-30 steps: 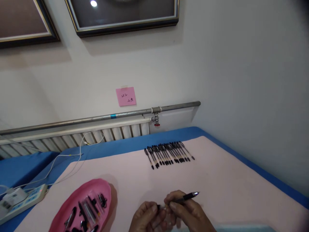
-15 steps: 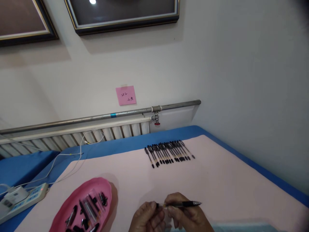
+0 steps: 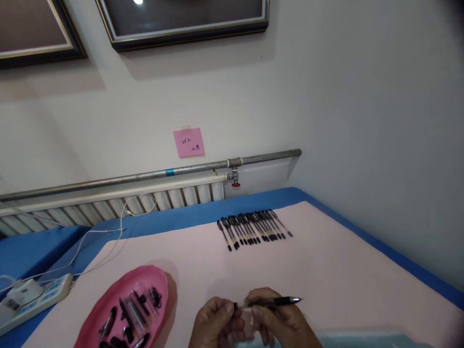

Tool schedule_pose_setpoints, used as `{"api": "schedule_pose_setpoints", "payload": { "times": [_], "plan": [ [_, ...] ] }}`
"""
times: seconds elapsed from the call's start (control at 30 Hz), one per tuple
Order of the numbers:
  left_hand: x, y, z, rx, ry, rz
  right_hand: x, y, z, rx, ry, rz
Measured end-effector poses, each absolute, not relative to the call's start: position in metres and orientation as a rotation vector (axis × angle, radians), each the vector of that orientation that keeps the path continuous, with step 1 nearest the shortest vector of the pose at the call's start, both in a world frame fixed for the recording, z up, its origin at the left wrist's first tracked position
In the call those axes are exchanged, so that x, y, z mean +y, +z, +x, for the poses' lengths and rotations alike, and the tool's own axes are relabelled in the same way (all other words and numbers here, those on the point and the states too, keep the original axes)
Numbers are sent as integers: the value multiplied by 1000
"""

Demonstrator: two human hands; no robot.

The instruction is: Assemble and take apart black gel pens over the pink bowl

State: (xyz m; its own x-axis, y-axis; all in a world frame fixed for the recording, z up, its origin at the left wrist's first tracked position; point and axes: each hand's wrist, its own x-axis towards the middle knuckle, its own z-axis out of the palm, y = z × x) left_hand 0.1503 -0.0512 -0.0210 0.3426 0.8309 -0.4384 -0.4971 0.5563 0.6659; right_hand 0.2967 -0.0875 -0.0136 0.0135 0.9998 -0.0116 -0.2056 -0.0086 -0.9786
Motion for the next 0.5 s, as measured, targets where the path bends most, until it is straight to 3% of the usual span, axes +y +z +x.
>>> {"api": "schedule_pose_setpoints", "payload": {
  "times": [0.3, 0.5],
  "plan": [
    [-57, -19, 157, 954, 1187, 870, -77, -17, 295, -502, 1455, -1104],
    [-56, -18, 156, 952, 800, 738, -78, -16, 294, -558, 1473, -1059]
  ]
}}
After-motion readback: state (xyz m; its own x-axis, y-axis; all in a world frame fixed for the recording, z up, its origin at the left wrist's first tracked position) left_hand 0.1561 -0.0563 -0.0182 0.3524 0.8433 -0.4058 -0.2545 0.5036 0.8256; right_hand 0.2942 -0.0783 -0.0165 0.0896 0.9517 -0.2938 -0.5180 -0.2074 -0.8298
